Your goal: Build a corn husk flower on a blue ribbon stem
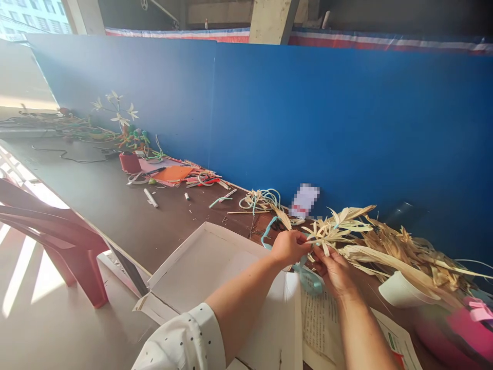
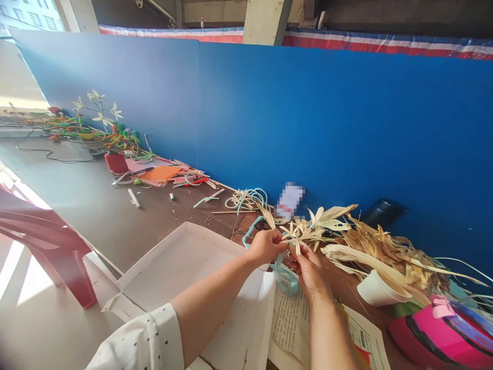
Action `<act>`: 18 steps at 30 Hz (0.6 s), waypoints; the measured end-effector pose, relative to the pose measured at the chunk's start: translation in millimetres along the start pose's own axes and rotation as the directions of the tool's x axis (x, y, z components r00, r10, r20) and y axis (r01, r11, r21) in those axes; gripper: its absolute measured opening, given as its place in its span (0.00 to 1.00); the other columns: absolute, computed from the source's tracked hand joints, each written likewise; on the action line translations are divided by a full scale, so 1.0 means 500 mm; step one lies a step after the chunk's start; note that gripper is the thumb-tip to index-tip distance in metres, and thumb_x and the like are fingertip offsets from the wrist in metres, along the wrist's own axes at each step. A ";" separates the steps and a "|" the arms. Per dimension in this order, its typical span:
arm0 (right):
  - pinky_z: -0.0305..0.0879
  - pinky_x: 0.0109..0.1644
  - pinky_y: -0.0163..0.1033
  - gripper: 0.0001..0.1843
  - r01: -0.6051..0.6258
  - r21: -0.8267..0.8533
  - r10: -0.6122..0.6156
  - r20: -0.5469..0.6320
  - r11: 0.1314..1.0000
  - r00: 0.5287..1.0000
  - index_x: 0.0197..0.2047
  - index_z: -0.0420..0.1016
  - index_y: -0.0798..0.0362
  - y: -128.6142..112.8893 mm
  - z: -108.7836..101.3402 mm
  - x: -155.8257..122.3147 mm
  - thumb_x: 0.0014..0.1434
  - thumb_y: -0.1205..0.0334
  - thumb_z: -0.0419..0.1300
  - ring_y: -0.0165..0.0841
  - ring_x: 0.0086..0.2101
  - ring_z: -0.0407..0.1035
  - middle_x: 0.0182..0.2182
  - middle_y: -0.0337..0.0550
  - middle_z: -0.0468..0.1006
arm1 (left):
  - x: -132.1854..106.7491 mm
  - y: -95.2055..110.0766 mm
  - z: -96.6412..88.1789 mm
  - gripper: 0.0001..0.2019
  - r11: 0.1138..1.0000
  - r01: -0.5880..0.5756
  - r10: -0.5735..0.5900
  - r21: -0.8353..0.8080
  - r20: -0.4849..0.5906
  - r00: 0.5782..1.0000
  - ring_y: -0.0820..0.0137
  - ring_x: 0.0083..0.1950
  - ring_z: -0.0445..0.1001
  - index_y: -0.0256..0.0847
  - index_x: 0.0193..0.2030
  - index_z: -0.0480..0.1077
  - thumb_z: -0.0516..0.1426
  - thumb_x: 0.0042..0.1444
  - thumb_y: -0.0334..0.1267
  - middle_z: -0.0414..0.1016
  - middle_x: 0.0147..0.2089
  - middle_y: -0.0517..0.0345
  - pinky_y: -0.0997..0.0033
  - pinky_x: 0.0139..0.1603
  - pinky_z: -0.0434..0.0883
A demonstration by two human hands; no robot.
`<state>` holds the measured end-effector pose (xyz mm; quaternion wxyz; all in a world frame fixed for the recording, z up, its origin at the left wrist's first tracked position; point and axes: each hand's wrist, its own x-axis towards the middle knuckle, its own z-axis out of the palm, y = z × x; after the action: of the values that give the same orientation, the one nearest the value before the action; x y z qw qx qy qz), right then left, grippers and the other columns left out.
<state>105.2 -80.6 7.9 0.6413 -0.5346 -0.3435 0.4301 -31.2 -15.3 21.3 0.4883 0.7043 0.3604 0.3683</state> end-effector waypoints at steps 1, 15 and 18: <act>0.53 0.21 0.31 0.17 0.012 -0.035 -0.012 -0.002 0.999 1.000 0.31 0.76 0.47 -0.002 -0.002 -0.002 0.37 0.56 0.73 0.26 0.22 0.57 0.21 0.32 0.68 | 0.001 -0.002 -0.001 0.10 0.998 0.019 -0.016 -0.060 0.048 0.999 0.78 0.25 0.63 0.37 0.32 0.75 0.59 0.47 0.41 0.69 0.25 0.63 0.78 0.27 0.58; 0.51 0.21 0.34 0.13 0.110 -0.261 -0.116 -0.005 0.959 0.993 0.31 0.77 0.46 -0.022 -0.026 -0.014 0.42 0.51 0.70 0.28 0.22 0.56 0.21 0.35 0.67 | -0.004 0.006 -0.038 0.17 0.560 0.391 -0.034 -0.730 0.451 0.892 0.73 0.28 0.71 0.34 0.46 0.68 0.61 0.51 0.40 0.69 0.27 0.56 0.74 0.30 0.69; 0.50 0.20 0.32 0.14 0.081 -0.217 -0.089 -0.028 0.973 0.996 0.31 0.76 0.46 -0.030 -0.020 -0.021 0.41 0.52 0.71 0.28 0.22 0.57 0.21 0.35 0.68 | -0.008 0.015 -0.050 0.16 0.482 0.438 -0.023 -0.759 0.489 0.872 0.81 0.21 0.61 0.33 0.43 0.69 0.63 0.49 0.38 0.63 0.24 0.62 0.85 0.18 0.56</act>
<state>112.8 -95.1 20.9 0.6036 -0.5939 -0.3985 0.3522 -53.9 -10.1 34.3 0.8795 0.3767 0.1144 0.2673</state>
